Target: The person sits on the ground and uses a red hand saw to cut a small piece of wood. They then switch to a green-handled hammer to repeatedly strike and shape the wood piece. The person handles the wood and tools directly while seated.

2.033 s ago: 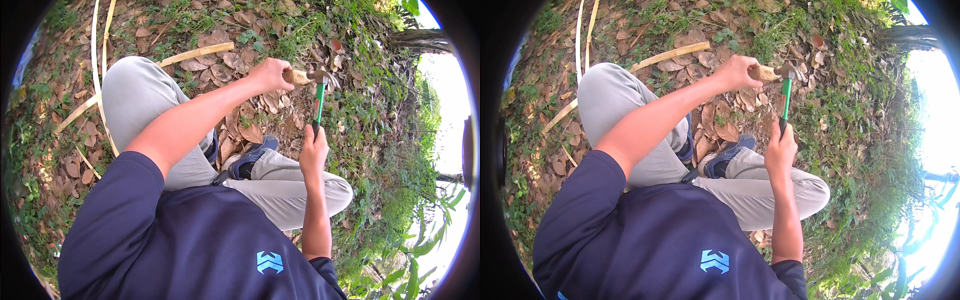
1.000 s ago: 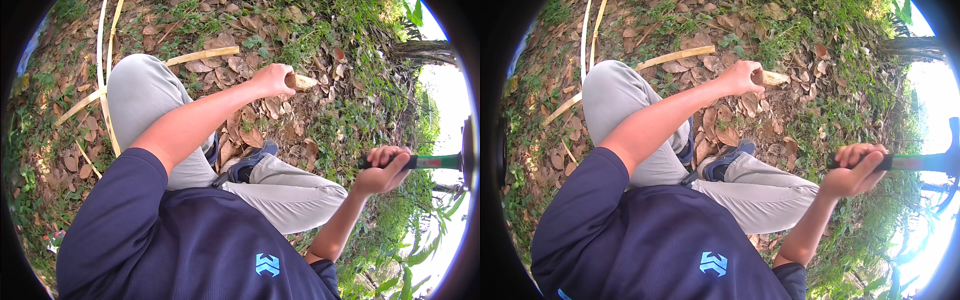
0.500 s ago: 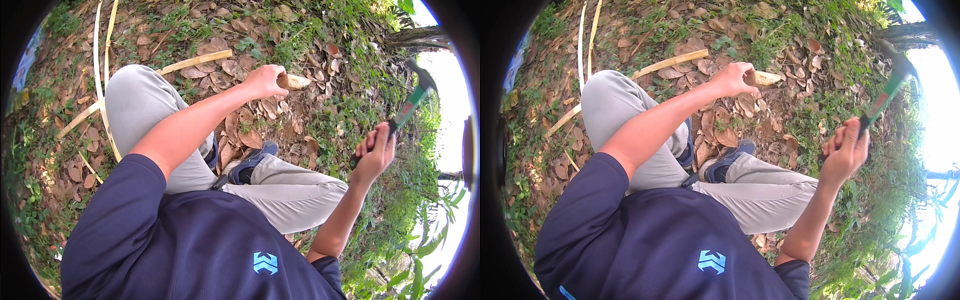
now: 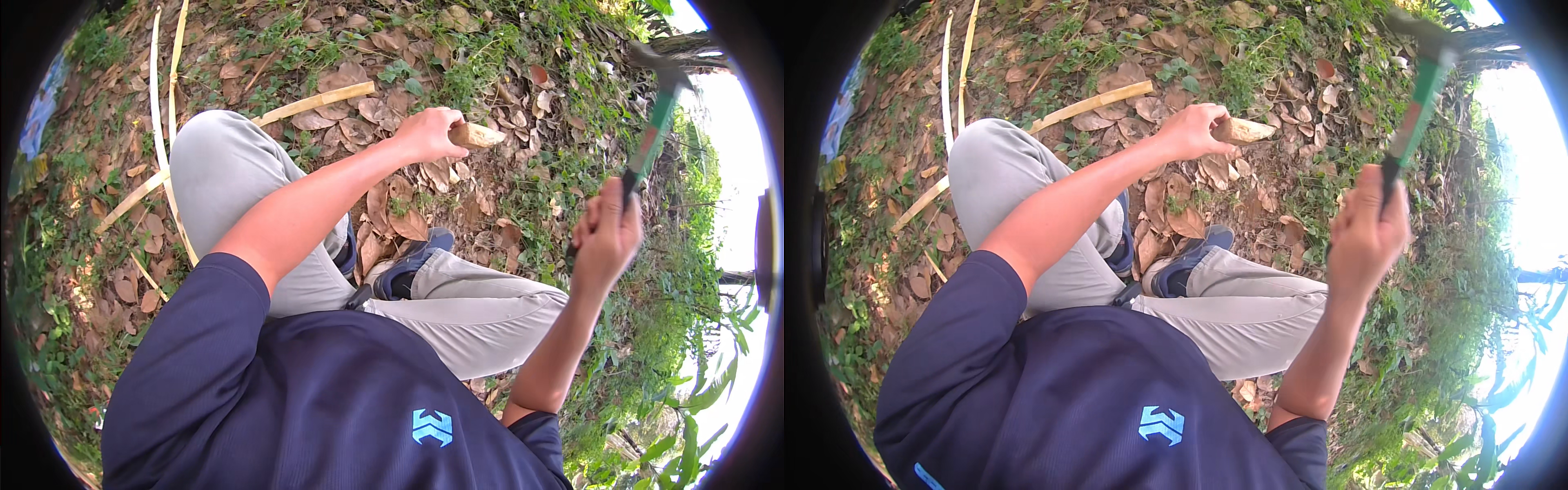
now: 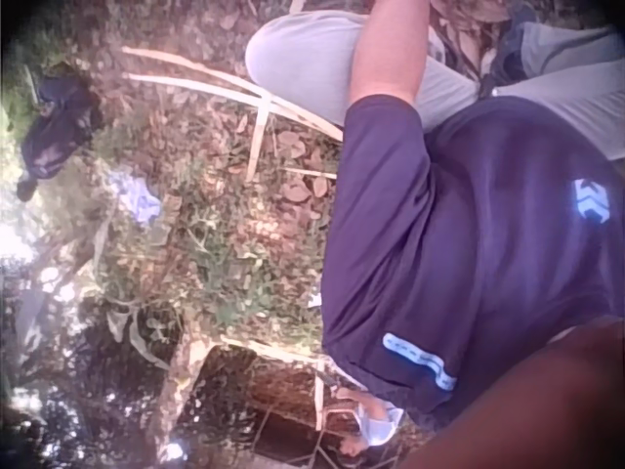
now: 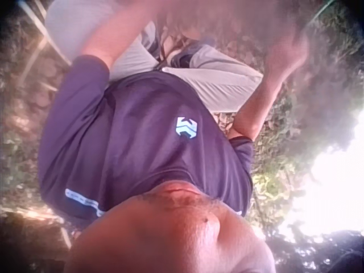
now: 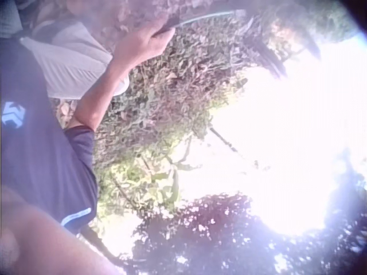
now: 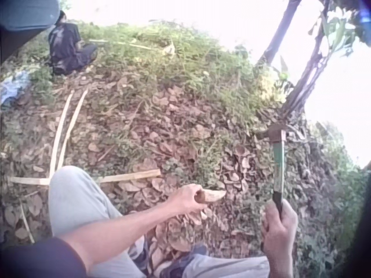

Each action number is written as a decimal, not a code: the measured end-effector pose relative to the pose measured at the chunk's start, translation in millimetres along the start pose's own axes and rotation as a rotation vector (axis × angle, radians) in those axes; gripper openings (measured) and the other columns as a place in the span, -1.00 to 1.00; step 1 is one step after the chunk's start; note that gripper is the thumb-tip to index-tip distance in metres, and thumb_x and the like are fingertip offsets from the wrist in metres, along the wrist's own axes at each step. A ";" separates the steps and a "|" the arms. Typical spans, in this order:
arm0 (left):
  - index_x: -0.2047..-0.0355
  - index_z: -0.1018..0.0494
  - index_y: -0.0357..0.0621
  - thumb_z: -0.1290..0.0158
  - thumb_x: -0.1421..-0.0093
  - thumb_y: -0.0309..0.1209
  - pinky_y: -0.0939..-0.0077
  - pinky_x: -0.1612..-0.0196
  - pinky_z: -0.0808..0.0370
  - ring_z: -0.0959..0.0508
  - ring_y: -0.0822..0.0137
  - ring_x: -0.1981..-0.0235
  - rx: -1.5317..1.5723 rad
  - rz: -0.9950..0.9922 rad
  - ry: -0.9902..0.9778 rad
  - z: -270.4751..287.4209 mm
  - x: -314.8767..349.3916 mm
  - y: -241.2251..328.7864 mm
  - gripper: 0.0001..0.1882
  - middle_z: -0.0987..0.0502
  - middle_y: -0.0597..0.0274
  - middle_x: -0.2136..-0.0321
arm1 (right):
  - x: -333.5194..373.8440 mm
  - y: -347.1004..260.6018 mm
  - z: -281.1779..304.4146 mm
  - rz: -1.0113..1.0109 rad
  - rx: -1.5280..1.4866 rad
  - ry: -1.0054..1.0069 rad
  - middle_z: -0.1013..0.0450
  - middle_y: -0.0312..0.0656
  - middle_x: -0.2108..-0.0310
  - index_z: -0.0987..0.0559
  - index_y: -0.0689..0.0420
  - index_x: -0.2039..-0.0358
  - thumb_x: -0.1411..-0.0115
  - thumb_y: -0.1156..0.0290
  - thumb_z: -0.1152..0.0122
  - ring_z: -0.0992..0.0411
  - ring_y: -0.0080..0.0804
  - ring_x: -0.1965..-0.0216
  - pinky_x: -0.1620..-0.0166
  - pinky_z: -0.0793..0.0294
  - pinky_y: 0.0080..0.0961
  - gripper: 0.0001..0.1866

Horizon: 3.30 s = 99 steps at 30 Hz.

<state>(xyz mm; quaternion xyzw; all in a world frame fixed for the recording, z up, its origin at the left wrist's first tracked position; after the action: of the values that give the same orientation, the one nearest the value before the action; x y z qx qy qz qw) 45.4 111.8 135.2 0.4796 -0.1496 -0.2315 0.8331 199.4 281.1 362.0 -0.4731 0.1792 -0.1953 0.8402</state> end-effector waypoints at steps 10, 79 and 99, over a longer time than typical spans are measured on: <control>0.07 -0.56 -0.13 -0.40 0.02 -0.10 0.13 -0.01 -0.57 -0.64 0.03 0.03 0.037 0.062 0.011 13.7 -13.6 -13.1 -0.44 -0.63 0.06 0.06 | 44.7 103.6 -76.4 -0.062 0.162 -0.081 -0.31 -0.35 0.59 -0.49 0.17 0.20 -0.49 0.25 -0.12 -0.17 -0.64 0.63 0.56 -0.16 -0.49 -0.77; 0.10 -0.44 -0.16 -0.39 0.00 -0.17 0.12 -0.01 -0.53 -0.58 -0.01 0.00 -0.008 -0.014 0.009 -1.2 -4.1 -6.2 -0.45 -0.55 0.06 0.08 | 29.1 12.8 0.8 0.444 -0.278 0.263 -0.19 -0.45 0.57 -0.29 0.09 0.28 -0.56 0.10 0.03 -0.12 -0.74 0.65 0.60 -0.20 -0.71 -0.65; 0.14 -0.46 -0.11 -0.39 0.02 -0.13 0.09 0.02 -0.56 -0.60 0.02 0.02 -0.056 0.018 0.015 -1.7 -2.0 -4.6 -0.47 -0.56 0.11 0.11 | 47.2 53.4 -21.7 0.481 -0.257 0.167 -0.22 -0.42 0.55 -0.27 0.10 0.18 -0.56 0.04 0.07 -0.13 -0.70 0.65 0.59 -0.20 -0.65 -0.64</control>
<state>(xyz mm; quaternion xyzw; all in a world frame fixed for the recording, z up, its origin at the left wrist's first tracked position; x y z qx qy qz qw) 43.4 112.1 130.3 0.4566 -0.1411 -0.2244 0.8493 237.9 267.3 299.8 -0.5017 0.3782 -0.0045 0.7780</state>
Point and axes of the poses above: each hand's wrist, its own x-axis away from the middle knuckle, its own z-axis out of the back of the hand, y = z × x, the point moved 4 cm from there along -x, towards the middle knuckle
